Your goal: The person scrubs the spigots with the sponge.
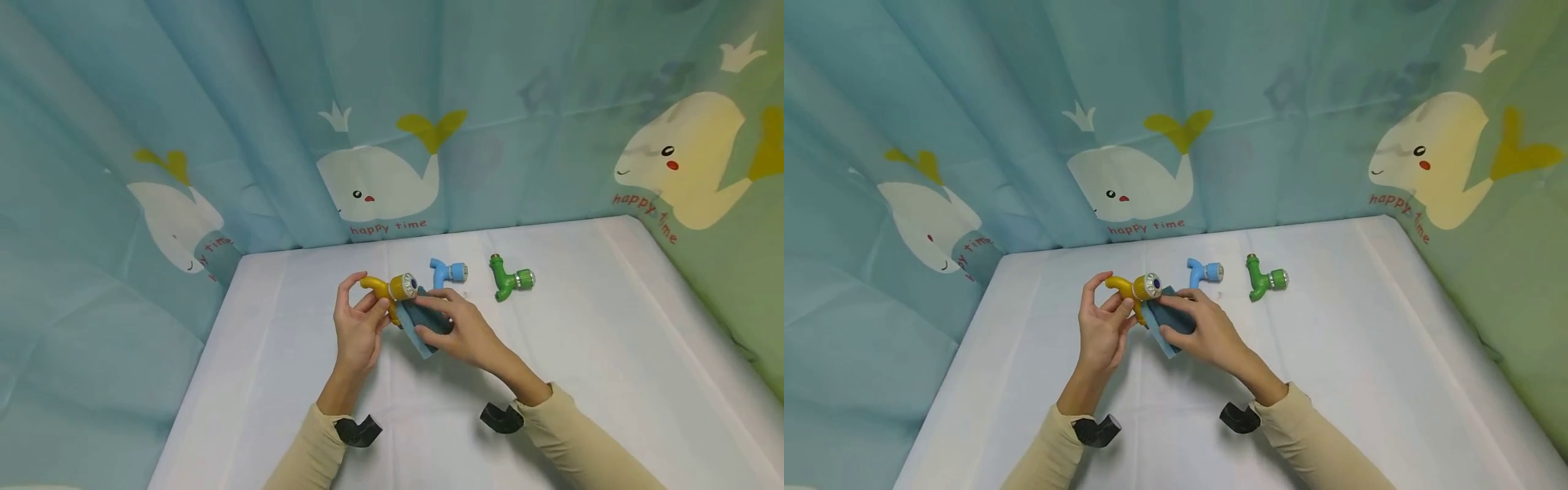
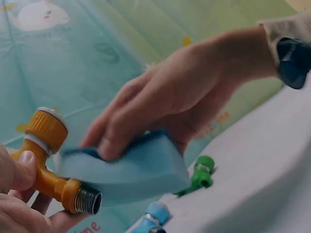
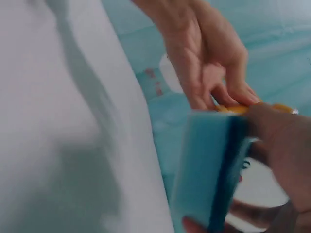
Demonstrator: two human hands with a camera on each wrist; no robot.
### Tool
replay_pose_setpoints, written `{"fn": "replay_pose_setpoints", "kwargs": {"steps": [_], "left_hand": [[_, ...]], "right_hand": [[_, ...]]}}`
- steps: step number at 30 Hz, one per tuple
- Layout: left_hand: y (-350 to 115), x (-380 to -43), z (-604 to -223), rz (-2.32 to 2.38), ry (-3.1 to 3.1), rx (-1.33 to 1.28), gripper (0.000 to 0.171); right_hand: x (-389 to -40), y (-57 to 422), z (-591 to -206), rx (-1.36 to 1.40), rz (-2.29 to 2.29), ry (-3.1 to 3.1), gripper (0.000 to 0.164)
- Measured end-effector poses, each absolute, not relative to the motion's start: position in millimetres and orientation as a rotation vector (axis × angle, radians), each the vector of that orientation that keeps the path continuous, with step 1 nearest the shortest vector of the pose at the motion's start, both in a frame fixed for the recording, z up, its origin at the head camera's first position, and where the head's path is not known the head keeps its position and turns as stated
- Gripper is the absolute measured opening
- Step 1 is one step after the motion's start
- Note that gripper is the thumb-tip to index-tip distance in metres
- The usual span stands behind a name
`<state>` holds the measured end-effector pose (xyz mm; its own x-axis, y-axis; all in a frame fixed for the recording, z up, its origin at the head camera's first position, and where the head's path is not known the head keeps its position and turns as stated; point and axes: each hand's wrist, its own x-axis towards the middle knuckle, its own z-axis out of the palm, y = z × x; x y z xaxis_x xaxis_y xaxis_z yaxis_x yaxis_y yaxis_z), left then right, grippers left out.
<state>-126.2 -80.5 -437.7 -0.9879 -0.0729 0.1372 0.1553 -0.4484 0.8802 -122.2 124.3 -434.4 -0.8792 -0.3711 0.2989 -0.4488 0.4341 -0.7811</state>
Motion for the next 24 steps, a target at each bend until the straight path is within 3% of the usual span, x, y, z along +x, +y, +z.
{"fn": "replay_pose_setpoints", "kwargs": {"steps": [7, 18, 21, 24], "left_hand": [[-78, -125, -440, -2.540, -1.562, -0.130, 0.056], [-76, -125, -441, -2.572, -1.536, -0.122, 0.054], [-77, -125, -439, -2.653, -1.486, -0.096, 0.055], [-79, -126, -439, -2.789, -1.408, -0.073, 0.056]], "right_hand": [[-121, 123, -433, 0.681, 1.554, -2.589, 0.049], [-121, 118, -429, 0.646, 1.347, -2.605, 0.048], [-123, 124, -428, 0.561, 1.249, -2.601, 0.048], [-124, 131, -423, 0.441, 1.461, -2.552, 0.048]]}}
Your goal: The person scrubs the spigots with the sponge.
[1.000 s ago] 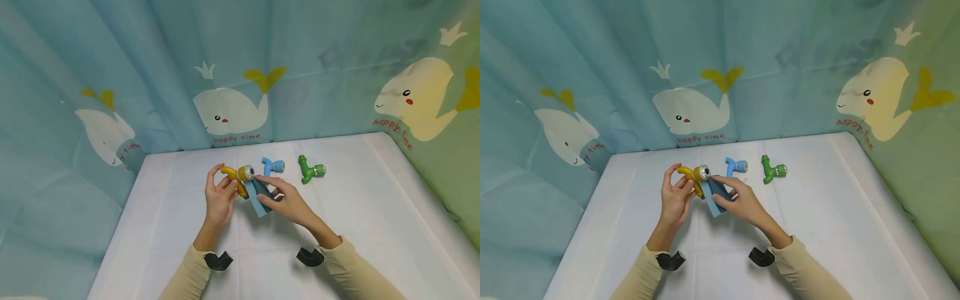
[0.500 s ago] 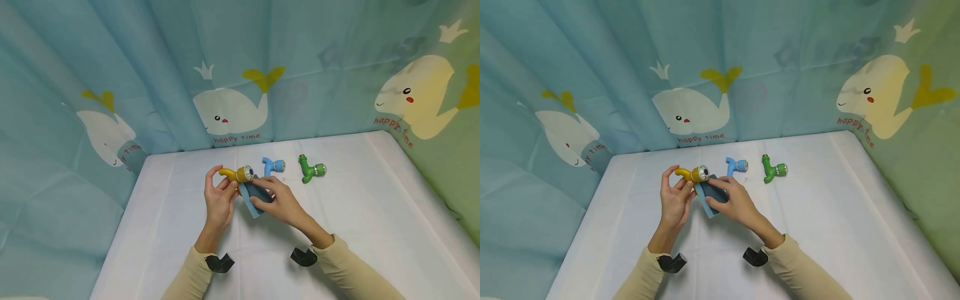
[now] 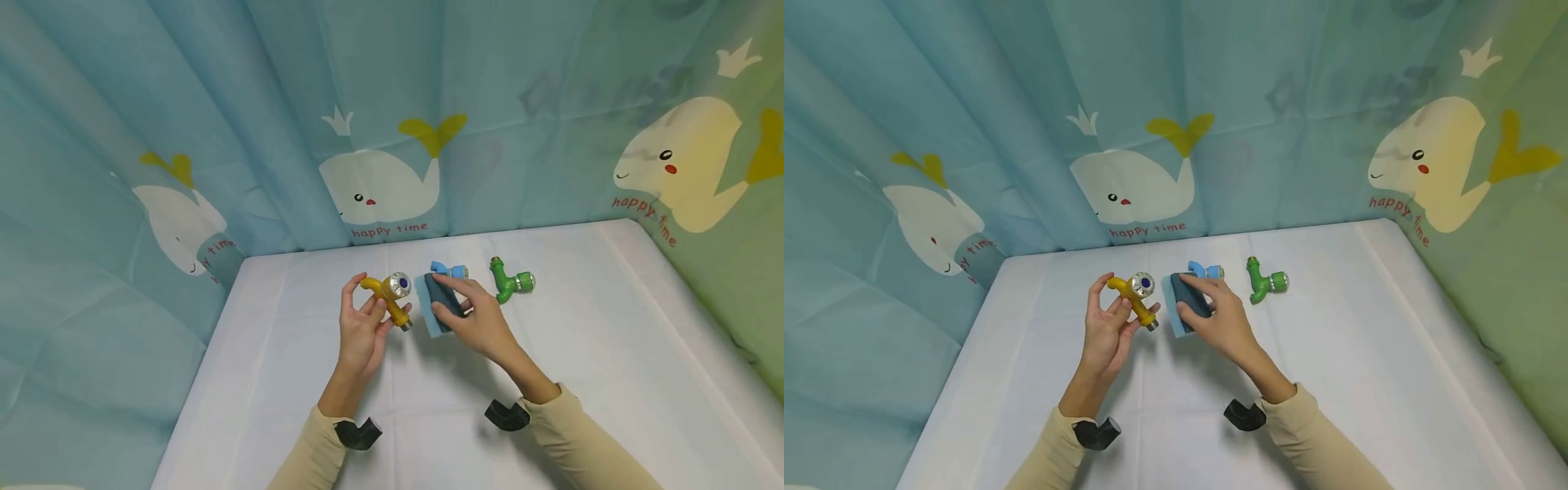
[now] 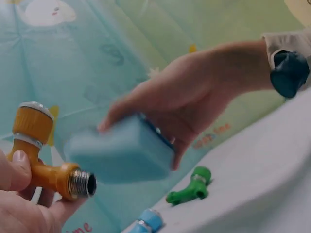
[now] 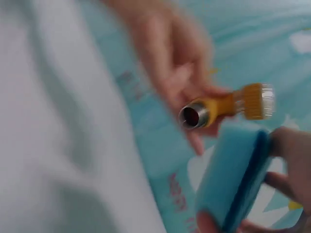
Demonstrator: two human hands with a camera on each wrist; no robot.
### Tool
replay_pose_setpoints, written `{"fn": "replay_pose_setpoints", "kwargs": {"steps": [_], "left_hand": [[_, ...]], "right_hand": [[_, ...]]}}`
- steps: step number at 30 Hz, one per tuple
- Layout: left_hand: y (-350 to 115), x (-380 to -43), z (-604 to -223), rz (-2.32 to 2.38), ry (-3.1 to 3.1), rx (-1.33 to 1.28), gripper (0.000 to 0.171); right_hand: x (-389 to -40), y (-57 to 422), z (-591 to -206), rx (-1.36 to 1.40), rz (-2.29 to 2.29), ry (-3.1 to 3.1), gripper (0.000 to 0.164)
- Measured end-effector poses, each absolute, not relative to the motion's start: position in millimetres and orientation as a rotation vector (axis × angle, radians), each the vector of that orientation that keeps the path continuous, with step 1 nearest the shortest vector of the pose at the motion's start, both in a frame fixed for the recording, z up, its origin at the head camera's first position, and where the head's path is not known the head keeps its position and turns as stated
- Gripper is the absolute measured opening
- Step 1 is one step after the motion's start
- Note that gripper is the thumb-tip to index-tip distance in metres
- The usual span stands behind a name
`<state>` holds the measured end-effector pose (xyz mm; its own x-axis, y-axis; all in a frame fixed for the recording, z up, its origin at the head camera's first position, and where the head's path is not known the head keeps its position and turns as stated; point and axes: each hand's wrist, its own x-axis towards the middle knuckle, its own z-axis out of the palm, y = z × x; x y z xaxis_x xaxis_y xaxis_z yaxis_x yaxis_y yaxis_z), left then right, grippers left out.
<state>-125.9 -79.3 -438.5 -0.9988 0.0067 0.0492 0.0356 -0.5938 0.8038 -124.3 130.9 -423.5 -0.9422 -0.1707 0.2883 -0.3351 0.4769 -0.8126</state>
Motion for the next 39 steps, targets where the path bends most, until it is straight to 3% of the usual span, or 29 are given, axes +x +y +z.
{"fn": "replay_pose_setpoints", "kwargs": {"steps": [5, 18, 33, 39], "left_hand": [[-81, -125, -442, -2.953, -1.385, -0.061, 0.057], [-85, -114, -432, -2.811, -1.896, -0.196, 0.061], [-96, -115, -436, -3.187, -1.451, -0.368, 0.088], [-98, -119, -440, -3.152, -1.514, -0.475, 0.087]], "right_hand": [[-121, 132, -413, 0.507, 1.810, -2.412, 0.053], [-114, 129, -408, 0.776, 1.566, -2.371, 0.055], [-117, 138, -415, 0.853, 1.265, -2.429, 0.051], [-117, 139, -418, 0.887, 1.358, -2.414, 0.052]]}}
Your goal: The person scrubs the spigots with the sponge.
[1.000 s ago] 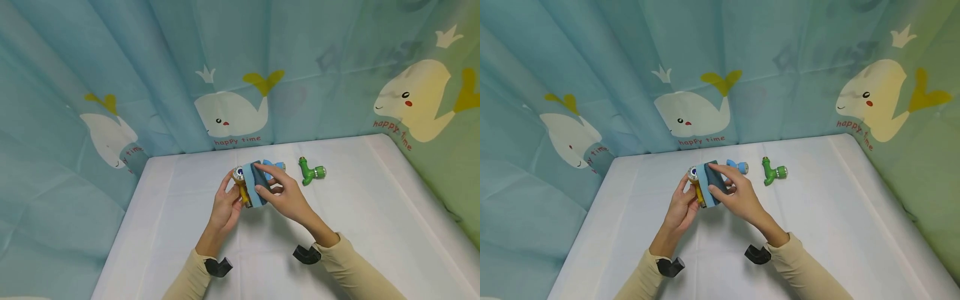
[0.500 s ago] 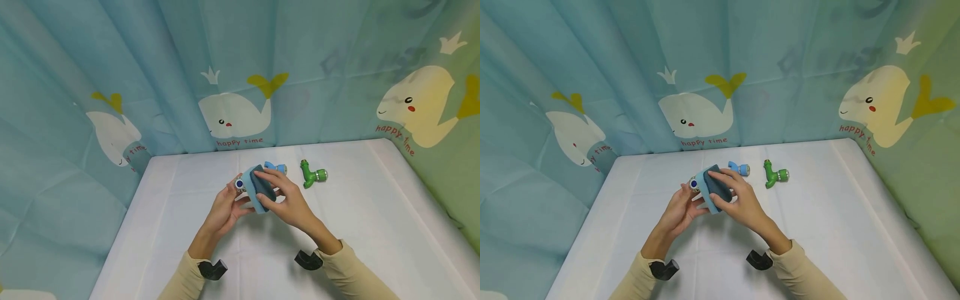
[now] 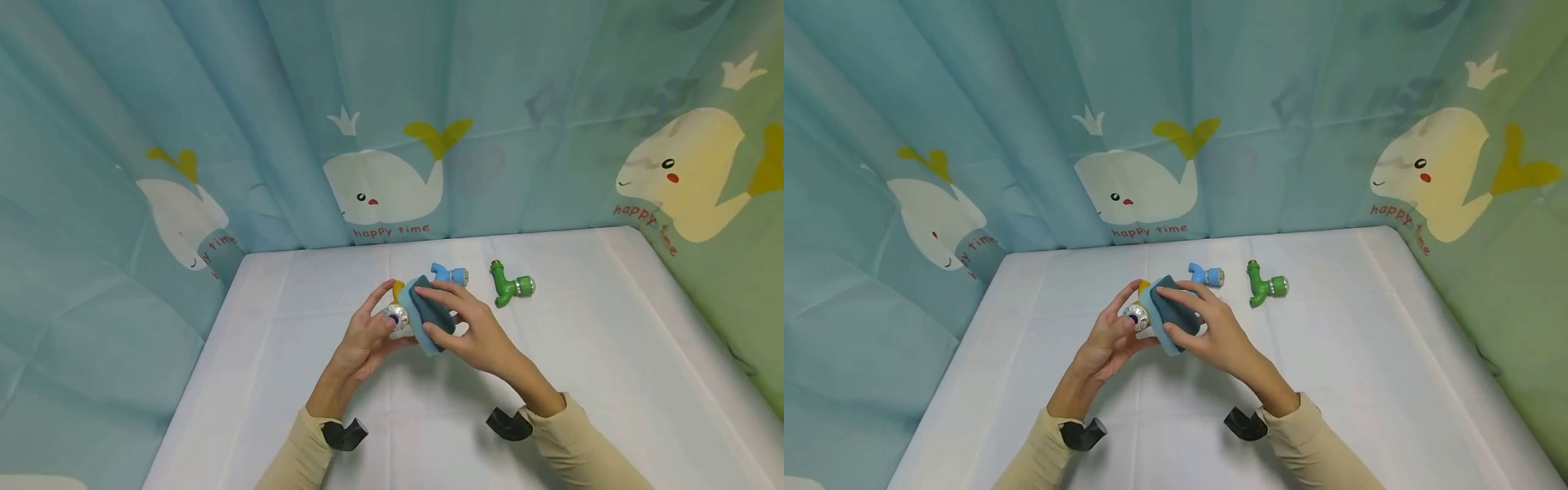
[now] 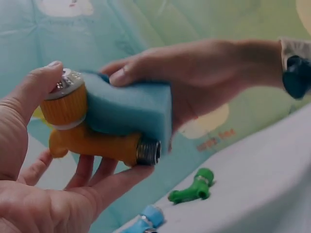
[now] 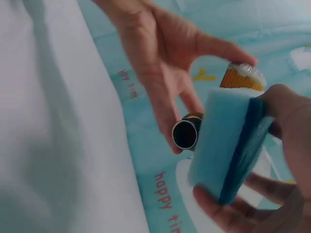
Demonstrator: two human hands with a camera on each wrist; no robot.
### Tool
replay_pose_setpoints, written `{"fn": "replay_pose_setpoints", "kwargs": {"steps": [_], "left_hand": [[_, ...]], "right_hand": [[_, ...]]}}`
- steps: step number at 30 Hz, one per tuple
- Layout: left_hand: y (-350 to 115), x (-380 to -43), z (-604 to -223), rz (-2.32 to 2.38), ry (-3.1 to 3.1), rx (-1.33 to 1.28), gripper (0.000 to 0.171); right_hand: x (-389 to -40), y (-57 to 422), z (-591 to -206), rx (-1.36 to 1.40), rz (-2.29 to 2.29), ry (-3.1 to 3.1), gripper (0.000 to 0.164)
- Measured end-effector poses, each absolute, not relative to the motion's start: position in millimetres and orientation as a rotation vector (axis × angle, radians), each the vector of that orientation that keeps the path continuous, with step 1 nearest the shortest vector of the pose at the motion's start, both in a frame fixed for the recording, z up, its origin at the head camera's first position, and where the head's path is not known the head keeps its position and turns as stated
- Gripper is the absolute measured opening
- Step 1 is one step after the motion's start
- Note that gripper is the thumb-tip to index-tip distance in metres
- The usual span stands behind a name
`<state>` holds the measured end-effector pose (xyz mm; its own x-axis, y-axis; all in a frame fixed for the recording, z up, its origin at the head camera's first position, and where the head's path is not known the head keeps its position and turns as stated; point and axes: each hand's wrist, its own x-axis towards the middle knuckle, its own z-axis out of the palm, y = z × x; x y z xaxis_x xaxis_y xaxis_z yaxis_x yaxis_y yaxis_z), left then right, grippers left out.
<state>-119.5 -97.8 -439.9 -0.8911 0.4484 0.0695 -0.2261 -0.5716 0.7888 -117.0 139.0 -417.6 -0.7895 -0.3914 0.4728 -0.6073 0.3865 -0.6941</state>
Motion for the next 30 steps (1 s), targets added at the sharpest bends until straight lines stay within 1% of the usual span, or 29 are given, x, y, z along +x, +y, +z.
{"fn": "replay_pose_setpoints", "kwargs": {"steps": [3, 6, 10, 16, 19, 25, 30], "left_hand": [[-100, -121, -444, 2.455, 1.190, 0.357, 0.088], [-102, -121, -446, 2.449, 1.205, 0.337, 0.091], [-102, -123, -445, 2.441, 1.209, 0.411, 0.093], [-105, -126, -449, 2.374, 1.254, 0.527, 0.095], [-106, -125, -451, 2.346, 1.270, 0.563, 0.098], [-106, -126, -448, 2.466, 1.249, 0.457, 0.093], [-108, -131, -446, 2.545, 1.233, 0.374, 0.090]], "right_hand": [[-119, 139, -421, 0.897, 1.278, -2.446, 0.051], [-121, 140, -423, 0.867, 1.319, -2.449, 0.051], [-123, 137, -421, 0.886, 1.487, -2.422, 0.053], [-128, 138, -417, 0.860, 1.340, -2.424, 0.051], [-130, 138, -415, 0.875, 1.337, -2.422, 0.052], [-127, 137, -424, 0.911, 1.342, -2.460, 0.050], [-119, 143, -437, 0.900, 1.252, -2.541, 0.050]]}}
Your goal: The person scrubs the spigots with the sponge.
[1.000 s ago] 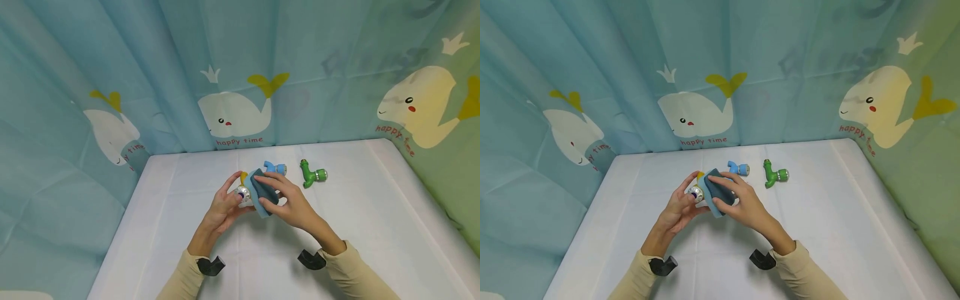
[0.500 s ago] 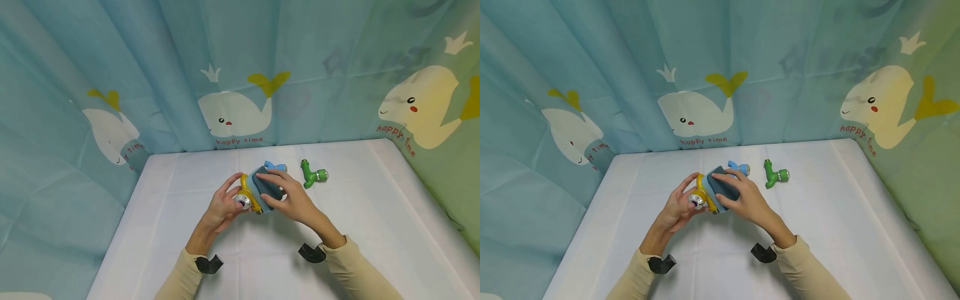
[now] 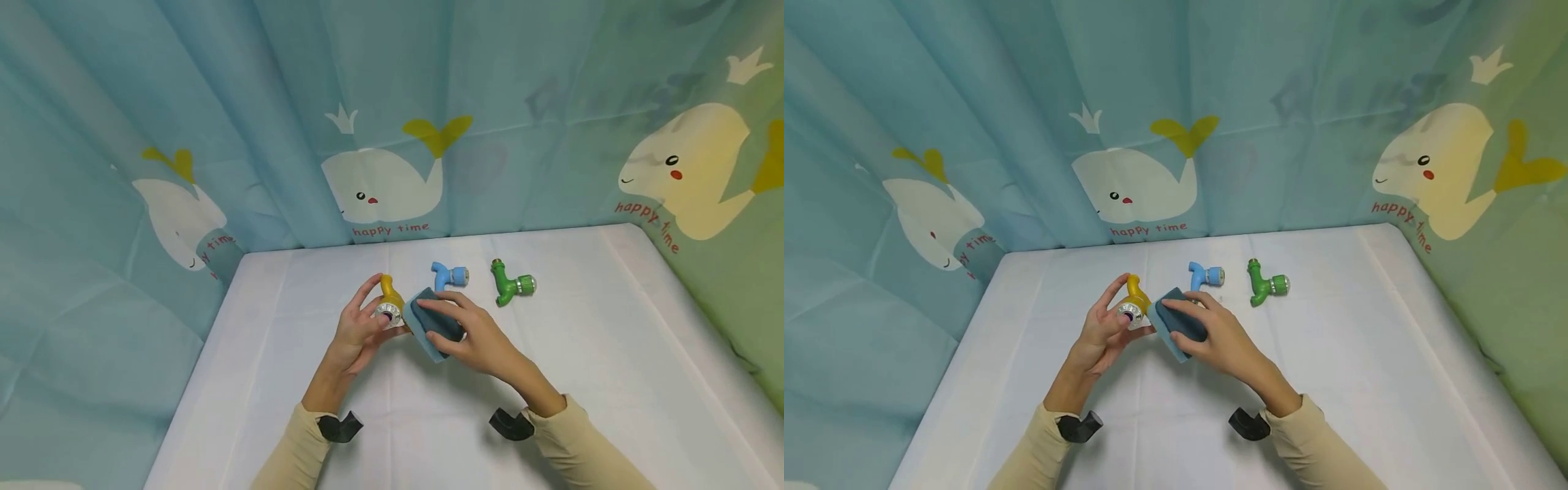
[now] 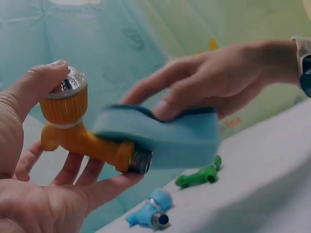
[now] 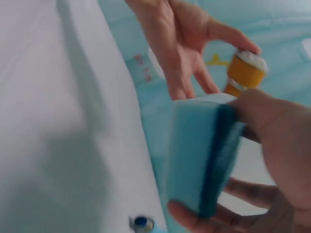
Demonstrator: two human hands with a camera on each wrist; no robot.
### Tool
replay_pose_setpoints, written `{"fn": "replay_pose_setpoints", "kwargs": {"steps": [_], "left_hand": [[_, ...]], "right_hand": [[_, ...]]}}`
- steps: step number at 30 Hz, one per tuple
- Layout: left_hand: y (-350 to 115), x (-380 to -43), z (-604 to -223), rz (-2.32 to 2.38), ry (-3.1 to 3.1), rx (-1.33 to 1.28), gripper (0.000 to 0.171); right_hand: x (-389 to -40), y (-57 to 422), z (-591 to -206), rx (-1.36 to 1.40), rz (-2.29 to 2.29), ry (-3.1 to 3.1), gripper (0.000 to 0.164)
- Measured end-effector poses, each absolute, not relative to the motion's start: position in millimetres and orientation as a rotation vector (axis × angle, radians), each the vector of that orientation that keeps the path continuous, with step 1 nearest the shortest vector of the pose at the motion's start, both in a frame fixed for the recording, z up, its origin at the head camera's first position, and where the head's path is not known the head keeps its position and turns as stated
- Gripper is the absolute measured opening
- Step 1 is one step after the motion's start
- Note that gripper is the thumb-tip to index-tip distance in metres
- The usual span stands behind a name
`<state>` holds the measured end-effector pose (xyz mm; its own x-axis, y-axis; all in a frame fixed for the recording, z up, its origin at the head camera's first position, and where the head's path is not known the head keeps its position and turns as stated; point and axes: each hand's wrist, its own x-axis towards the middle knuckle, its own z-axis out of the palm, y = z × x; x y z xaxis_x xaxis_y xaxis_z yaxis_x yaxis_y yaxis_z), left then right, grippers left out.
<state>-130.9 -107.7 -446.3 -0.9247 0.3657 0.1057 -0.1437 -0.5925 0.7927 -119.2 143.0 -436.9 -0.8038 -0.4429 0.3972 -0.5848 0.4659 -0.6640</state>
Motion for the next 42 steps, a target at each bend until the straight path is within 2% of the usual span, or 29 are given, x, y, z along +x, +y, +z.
{"fn": "replay_pose_setpoints", "kwargs": {"steps": [5, 8, 13, 17, 22, 28, 32, 42], "left_hand": [[-113, -137, -442, 2.524, 1.388, 0.262, 0.083], [-120, -142, -436, 2.398, 1.765, 0.210, 0.082], [-132, -153, -427, 1.827, 2.578, 0.203, 0.085], [-137, -167, -429, 1.441, 2.940, 0.229, 0.085], [-137, -190, -440, 1.356, 2.973, 0.171, 0.084], [-136, -225, -477, 1.332, 3.010, 0.318, 0.084], [-134, -238, -497, 1.218, 3.036, 0.312, 0.084], [-129, -250, -496, 0.992, 2.964, 0.224, 0.085]], "right_hand": [[-117, 165, -444, 0.832, 1.187, -2.594, 0.050], [-116, 182, -447, 0.793, 1.221, -2.566, 0.051], [-117, 208, -450, 0.725, 1.202, -2.538, 0.052], [-116, 223, -450, 0.683, 1.165, -2.551, 0.053], [-115, 238, -450, 0.631, 1.128, -2.542, 0.056], [-116, 251, -454, 0.547, 1.128, -2.498, 0.060], [-116, 255, -456, 0.518, 1.147, -2.504, 0.058], [-120, 262, -457, 0.510, 1.135, -2.510, 0.068]]}}
